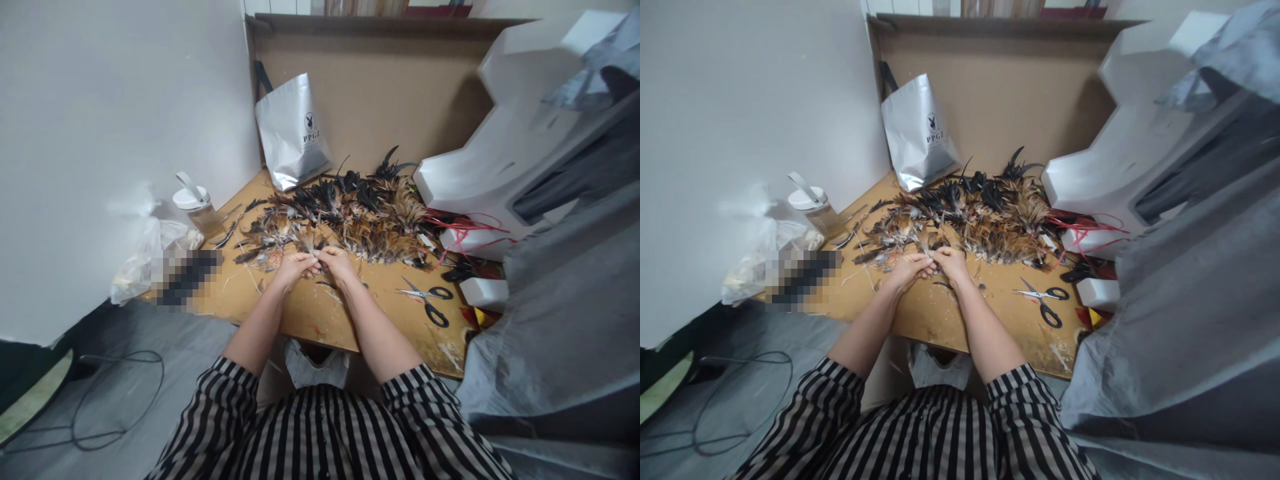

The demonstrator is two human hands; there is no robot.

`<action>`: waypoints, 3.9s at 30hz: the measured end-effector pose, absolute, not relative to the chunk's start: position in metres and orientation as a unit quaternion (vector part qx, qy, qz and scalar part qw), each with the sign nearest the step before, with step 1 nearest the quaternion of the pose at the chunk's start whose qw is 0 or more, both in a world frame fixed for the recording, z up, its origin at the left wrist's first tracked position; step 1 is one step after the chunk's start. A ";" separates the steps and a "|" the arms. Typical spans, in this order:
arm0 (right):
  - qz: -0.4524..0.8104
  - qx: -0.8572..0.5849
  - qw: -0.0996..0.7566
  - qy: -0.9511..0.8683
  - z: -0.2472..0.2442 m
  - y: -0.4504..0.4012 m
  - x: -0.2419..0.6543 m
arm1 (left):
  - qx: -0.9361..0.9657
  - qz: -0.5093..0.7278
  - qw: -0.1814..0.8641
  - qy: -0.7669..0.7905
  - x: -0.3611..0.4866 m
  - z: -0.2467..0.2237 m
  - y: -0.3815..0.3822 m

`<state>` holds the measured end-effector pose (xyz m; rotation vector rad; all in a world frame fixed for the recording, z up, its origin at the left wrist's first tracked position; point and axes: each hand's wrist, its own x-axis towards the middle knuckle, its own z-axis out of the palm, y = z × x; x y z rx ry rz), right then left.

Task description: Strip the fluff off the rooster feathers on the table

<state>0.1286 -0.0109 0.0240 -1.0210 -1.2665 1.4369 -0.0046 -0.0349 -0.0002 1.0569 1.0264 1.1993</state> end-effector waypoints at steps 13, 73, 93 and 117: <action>0.562 -0.419 0.461 -0.544 0.022 -0.009 0.131 | 0.479 0.510 0.542 0.466 0.001 0.009 -0.038; 0.214 -0.482 0.165 -0.834 0.032 0.022 0.181 | 0.251 0.672 0.634 0.287 -0.012 0.005 -0.033; 0.121 -0.374 0.210 -0.895 0.049 -0.005 0.184 | 0.437 0.584 0.543 0.416 -0.001 0.008 -0.038; 0.311 -0.439 0.473 -0.698 0.036 0.006 0.175 | 0.420 0.576 0.557 0.425 0.000 0.008 -0.037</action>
